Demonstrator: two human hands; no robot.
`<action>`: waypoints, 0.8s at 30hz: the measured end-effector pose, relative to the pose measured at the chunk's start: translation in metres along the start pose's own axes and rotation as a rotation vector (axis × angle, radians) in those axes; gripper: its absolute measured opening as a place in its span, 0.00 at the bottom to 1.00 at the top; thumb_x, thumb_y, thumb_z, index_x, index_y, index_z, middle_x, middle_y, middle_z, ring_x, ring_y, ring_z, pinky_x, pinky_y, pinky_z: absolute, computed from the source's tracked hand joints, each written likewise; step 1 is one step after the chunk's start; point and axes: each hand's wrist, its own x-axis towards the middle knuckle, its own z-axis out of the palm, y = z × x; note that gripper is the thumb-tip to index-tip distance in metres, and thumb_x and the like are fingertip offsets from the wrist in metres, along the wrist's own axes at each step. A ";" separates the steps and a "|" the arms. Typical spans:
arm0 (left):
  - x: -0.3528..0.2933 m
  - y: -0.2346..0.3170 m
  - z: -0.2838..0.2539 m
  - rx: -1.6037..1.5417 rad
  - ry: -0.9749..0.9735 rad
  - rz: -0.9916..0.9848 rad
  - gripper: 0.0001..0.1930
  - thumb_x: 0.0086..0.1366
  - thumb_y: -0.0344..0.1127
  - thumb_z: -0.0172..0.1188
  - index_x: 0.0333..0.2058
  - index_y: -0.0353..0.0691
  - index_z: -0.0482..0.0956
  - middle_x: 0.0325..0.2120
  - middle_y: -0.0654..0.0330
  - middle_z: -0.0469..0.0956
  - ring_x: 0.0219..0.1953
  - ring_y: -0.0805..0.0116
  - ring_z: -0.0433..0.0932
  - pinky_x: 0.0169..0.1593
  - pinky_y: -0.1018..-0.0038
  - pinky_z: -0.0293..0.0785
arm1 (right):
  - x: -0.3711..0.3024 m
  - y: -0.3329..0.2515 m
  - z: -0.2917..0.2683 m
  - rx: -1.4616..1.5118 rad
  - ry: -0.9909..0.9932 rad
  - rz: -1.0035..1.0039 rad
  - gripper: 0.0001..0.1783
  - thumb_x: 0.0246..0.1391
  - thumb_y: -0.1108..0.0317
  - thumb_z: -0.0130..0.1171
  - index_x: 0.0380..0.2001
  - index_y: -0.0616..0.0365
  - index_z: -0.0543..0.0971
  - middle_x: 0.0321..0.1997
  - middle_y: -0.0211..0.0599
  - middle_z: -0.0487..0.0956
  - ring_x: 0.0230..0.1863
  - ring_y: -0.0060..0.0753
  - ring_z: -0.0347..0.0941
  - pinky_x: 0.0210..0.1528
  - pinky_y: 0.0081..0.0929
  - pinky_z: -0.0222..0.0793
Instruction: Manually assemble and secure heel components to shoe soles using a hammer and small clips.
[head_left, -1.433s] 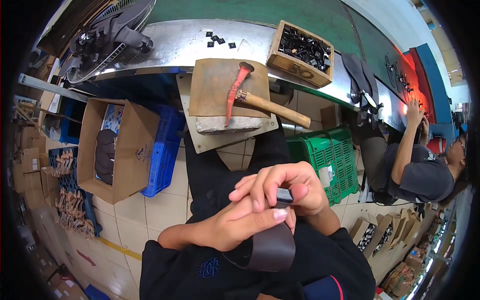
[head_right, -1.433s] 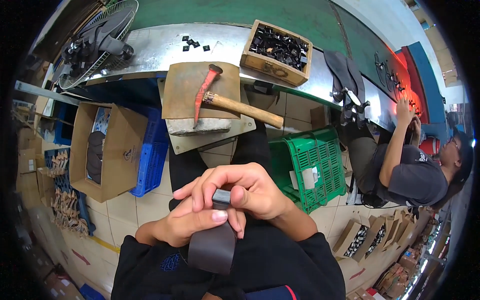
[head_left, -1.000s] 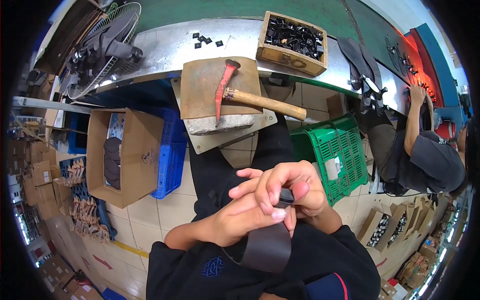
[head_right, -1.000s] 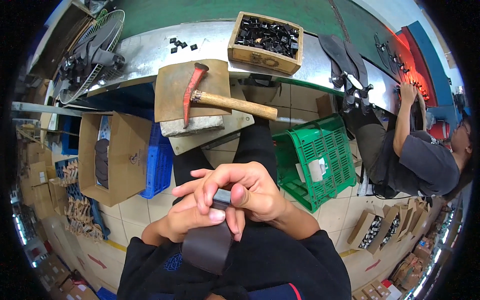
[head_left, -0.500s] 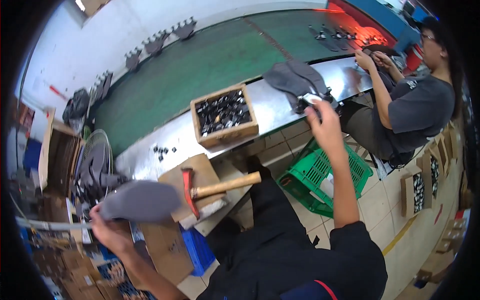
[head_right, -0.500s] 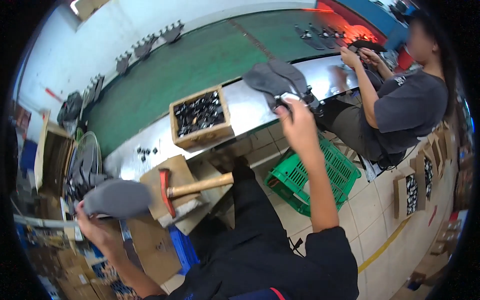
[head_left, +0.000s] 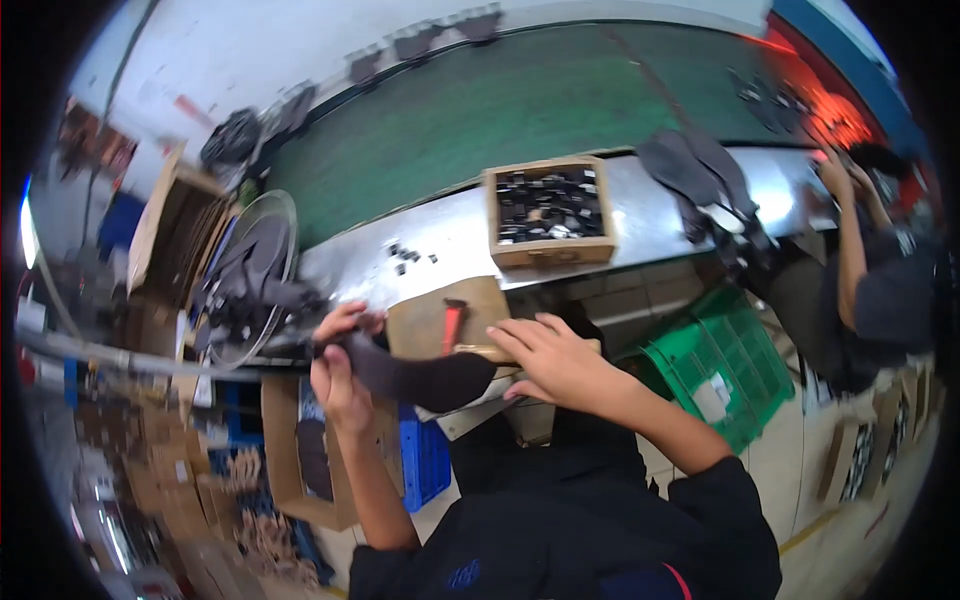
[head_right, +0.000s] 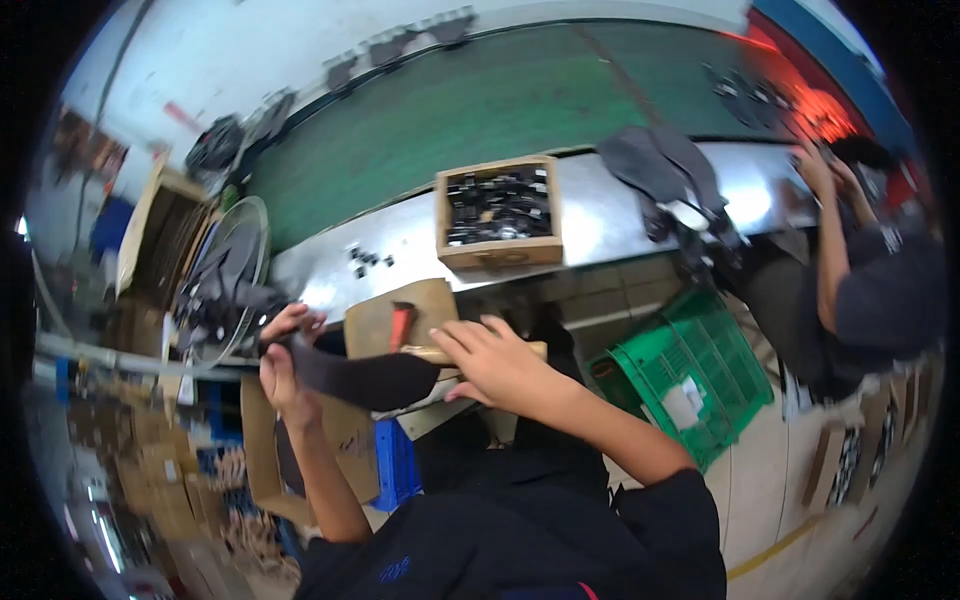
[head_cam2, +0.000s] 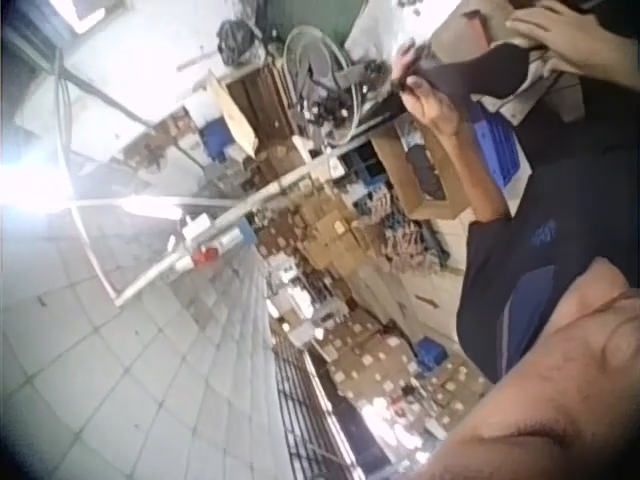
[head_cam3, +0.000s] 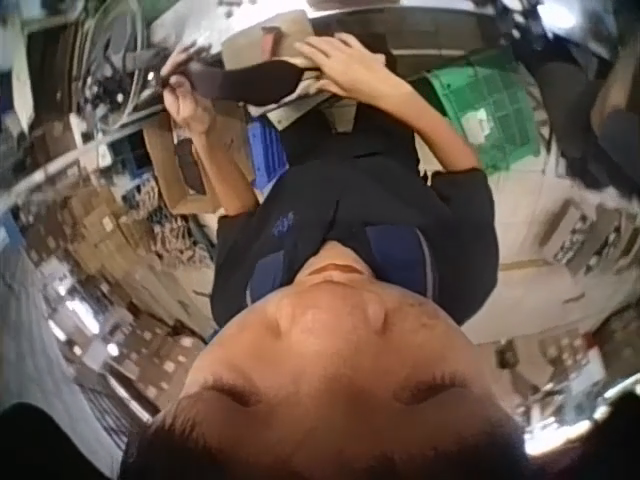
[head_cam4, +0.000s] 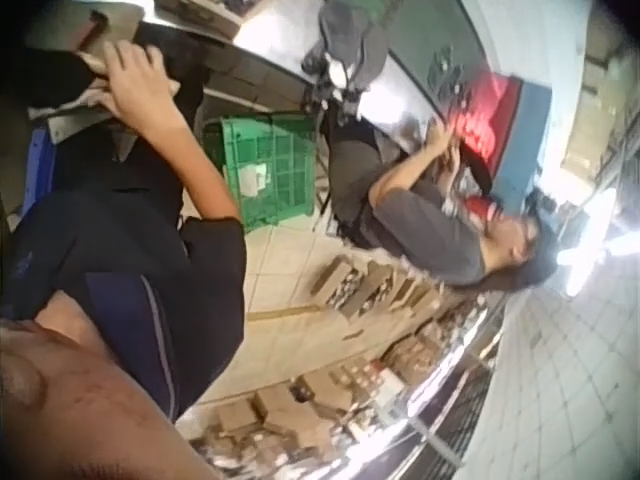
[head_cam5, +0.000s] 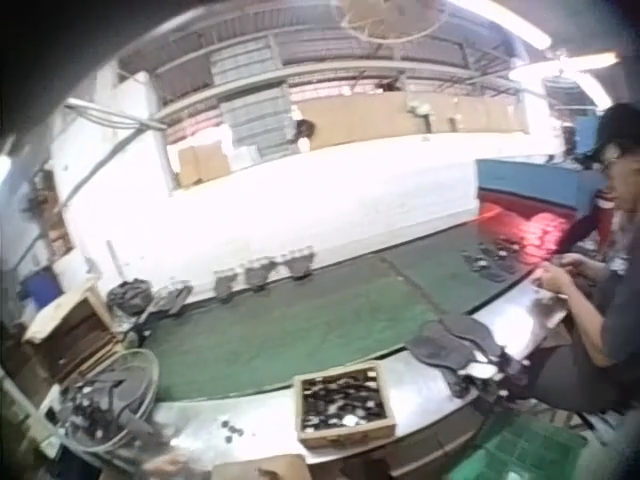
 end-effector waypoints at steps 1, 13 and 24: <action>-0.010 0.004 0.015 0.021 0.050 0.017 0.22 0.75 0.50 0.49 0.47 0.33 0.72 0.54 0.43 0.71 0.54 0.54 0.75 0.60 0.58 0.69 | -0.002 -0.001 0.000 0.052 0.055 0.000 0.42 0.51 0.50 0.67 0.64 0.61 0.67 0.60 0.48 0.73 0.61 0.50 0.68 0.64 0.43 0.61; 0.015 -0.049 0.323 0.279 -0.943 -0.022 0.35 0.64 0.40 0.66 0.64 0.30 0.62 0.62 0.42 0.68 0.66 0.50 0.66 0.67 0.65 0.60 | -0.242 0.007 -0.043 0.898 0.969 0.900 0.14 0.66 0.62 0.59 0.46 0.62 0.75 0.39 0.24 0.76 0.39 0.15 0.69 0.43 0.19 0.69; 0.097 -0.184 0.491 0.882 -0.792 0.185 0.17 0.61 0.46 0.61 0.42 0.42 0.85 0.39 0.51 0.85 0.47 0.49 0.81 0.67 0.38 0.48 | -0.361 0.092 0.034 -0.186 0.553 1.627 0.30 0.58 0.57 0.63 0.56 0.66 0.71 0.59 0.60 0.71 0.58 0.61 0.71 0.58 0.54 0.66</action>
